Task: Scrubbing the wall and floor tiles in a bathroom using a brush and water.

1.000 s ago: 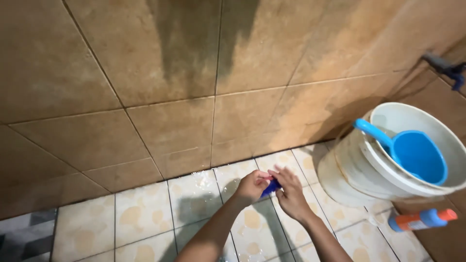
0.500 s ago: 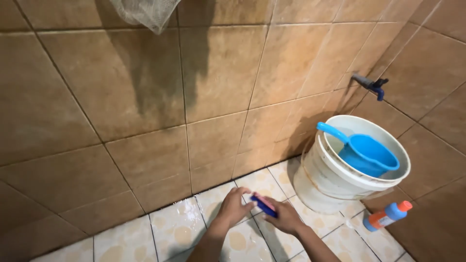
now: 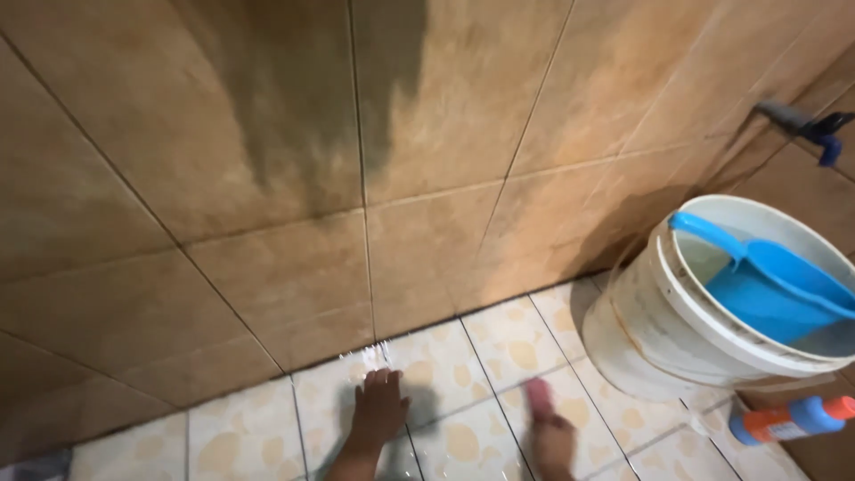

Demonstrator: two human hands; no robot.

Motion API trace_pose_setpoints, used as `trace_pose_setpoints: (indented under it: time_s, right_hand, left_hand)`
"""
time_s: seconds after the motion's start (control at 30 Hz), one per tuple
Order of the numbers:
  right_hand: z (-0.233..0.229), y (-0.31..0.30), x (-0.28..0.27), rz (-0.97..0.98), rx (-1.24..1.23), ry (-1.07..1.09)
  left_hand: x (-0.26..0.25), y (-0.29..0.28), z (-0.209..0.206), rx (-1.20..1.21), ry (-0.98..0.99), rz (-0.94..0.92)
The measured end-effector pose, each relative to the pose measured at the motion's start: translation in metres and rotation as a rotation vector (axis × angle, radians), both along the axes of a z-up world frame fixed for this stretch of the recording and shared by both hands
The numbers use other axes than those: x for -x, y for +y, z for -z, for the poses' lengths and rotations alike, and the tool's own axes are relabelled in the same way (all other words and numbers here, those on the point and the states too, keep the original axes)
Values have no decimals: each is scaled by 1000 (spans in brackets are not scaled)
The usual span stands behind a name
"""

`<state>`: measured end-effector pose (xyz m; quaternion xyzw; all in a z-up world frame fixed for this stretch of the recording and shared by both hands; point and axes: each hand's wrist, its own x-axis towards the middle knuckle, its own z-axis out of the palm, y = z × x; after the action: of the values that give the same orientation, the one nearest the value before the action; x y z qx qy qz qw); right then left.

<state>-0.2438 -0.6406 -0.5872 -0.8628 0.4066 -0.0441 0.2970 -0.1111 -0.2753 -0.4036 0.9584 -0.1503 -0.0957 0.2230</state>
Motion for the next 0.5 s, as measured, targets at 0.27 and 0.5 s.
trace_pose_setpoints:
  time_s: [0.27,0.5]
  right_hand:
    - [-93,120,8,-735,263,-205]
    - [-50,-48,77,-207,329,64]
  left_hand:
    - [14,-64,68,-166,19,168]
    - [38,-85,69,-126,146,239]
